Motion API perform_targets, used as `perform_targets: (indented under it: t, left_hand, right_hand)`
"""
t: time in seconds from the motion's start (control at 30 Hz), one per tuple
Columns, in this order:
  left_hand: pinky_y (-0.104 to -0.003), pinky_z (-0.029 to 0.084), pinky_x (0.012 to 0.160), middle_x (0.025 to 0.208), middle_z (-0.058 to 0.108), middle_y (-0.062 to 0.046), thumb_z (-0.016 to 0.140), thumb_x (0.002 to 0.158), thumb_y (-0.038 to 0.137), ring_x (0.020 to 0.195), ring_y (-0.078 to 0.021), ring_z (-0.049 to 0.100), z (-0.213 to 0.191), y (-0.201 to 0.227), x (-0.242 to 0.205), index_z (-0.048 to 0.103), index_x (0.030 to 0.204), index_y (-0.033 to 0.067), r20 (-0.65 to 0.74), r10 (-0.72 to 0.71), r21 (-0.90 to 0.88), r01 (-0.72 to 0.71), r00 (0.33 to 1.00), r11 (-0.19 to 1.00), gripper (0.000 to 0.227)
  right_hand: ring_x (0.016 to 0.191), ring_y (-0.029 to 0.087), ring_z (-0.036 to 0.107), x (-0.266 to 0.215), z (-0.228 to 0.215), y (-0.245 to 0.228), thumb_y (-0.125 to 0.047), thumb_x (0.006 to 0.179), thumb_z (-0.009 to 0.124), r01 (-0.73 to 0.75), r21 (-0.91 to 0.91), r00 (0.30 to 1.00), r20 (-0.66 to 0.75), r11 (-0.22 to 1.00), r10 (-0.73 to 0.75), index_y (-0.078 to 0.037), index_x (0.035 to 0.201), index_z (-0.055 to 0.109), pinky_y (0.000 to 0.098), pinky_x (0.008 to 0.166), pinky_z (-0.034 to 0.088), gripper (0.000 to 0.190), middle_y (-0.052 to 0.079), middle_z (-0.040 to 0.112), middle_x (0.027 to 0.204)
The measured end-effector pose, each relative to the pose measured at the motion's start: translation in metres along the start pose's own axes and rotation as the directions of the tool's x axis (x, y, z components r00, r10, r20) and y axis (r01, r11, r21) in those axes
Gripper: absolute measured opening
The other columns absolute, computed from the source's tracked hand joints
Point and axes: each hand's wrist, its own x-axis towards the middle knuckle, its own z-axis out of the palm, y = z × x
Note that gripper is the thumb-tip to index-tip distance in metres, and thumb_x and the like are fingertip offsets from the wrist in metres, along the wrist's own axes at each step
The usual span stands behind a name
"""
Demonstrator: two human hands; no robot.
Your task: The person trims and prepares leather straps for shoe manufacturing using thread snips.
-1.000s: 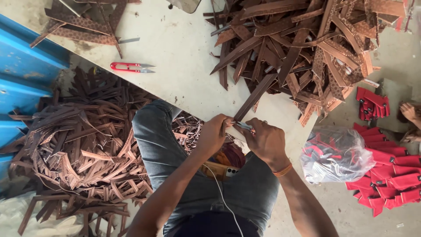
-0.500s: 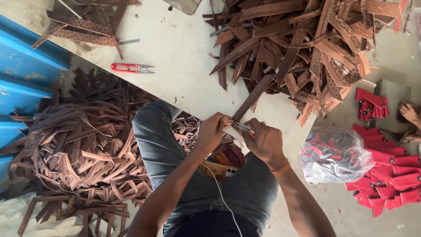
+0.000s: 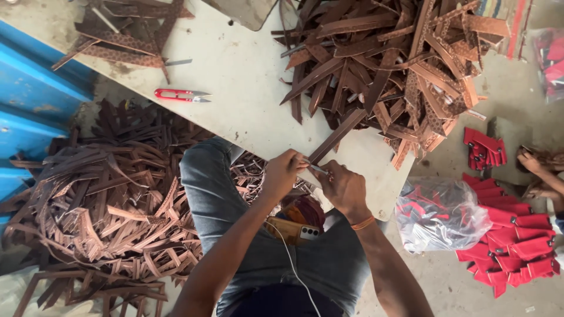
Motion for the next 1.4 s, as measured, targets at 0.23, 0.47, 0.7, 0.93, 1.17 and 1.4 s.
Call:
perform_targets:
  t: [0.23, 0.47, 0.7, 0.93, 1.17, 1.4]
  left_hand:
    - [-0.045, 0.059, 0.075, 0.098, 0.073, -0.020, 0.059, 0.100, 0.009, 0.092, -0.0355, 0.074, 0.011, 0.023, -0.018, 0.061, 0.106, -0.0016, -0.079, 0.268, 0.453, -0.205, 0.960, 0.868, 0.012]
    - [-0.051, 0.053, 0.070, 0.096, 0.070, -0.022, 0.060, 0.099, 0.009, 0.087, -0.0414, 0.070, 0.000, 0.021, -0.018, 0.060, 0.102, -0.0019, -0.048, 0.233, 0.477, -0.183, 0.971, 0.860, 0.011]
    - [-0.040, 0.065, 0.078, 0.099, 0.071, -0.017, 0.045, 0.110, 0.027, 0.103, -0.0285, 0.078, -0.005, -0.018, -0.026, 0.060, 0.102, -0.0015, -0.082, 0.016, -0.109, -0.025, 0.996, 0.994, 0.033]
    - [-0.044, 0.068, 0.087, 0.102, 0.070, -0.024, 0.046, 0.110, 0.028, 0.103, -0.0326, 0.077, -0.007, -0.019, -0.028, 0.061, 0.110, -0.0052, -0.040, -0.030, -0.239, 0.019, 0.999, 0.971, 0.037]
    - [-0.042, 0.063, 0.090, 0.107, 0.072, -0.018, 0.046, 0.110, 0.024, 0.104, -0.0285, 0.077, -0.044, 0.002, -0.048, 0.062, 0.113, -0.0052, 0.054, -0.056, -0.392, 0.073, 0.997, 0.917, 0.034]
    - [-0.041, 0.067, 0.084, 0.102, 0.075, -0.017, 0.047, 0.112, 0.027, 0.096, -0.0281, 0.079, -0.037, -0.003, -0.086, 0.064, 0.113, -0.0014, -0.223, 0.030, -0.229, -0.082, 0.974, 0.970, 0.033]
  right_hand:
    - [0.061, 0.028, 0.071, -0.009, 0.005, 0.007, -0.025, 0.089, 0.073, -0.013, 0.032, 0.999, -0.049, 0.999, 0.015, -0.008, 0.100, 0.071, 0.0394, 0.055, 0.054, 0.020, 0.012, 0.072, 0.073]
    - [0.052, 0.028, 0.067, 0.010, -0.003, -0.009, -0.029, 0.091, 0.075, 0.052, -0.041, 0.999, 0.001, 0.998, -0.052, -0.008, 0.094, 0.070, 0.0408, 0.048, 0.050, 0.022, 0.011, 0.071, 0.069]
    - [0.053, 0.025, 0.067, -0.008, 0.009, -0.007, -0.027, 0.094, 0.074, 0.016, -0.030, 0.998, -0.067, 0.999, -0.018, -0.008, 0.094, 0.069, 0.0379, 0.047, 0.050, 0.020, 0.009, 0.071, 0.070]
    - [0.064, 0.027, 0.070, -0.023, 0.017, -0.016, -0.026, 0.083, 0.079, -0.005, 0.074, 0.983, -0.180, 0.997, 0.019, -0.006, 0.093, 0.067, 0.0360, 0.054, 0.054, 0.026, 0.013, 0.072, 0.088]
    - [0.056, 0.023, 0.059, -0.032, 0.002, -0.025, -0.025, 0.093, 0.077, -0.343, 0.371, 0.932, 0.253, 0.863, 0.261, -0.005, 0.100, 0.073, 0.0343, 0.053, 0.048, 0.022, 0.012, 0.065, 0.062]
    - [0.053, 0.017, 0.059, -0.035, 0.002, -0.046, -0.019, 0.090, 0.075, -0.176, 0.406, 0.984, 0.108, 0.897, 0.144, -0.004, 0.099, 0.074, 0.0324, 0.053, 0.047, 0.018, 0.011, 0.065, 0.066]
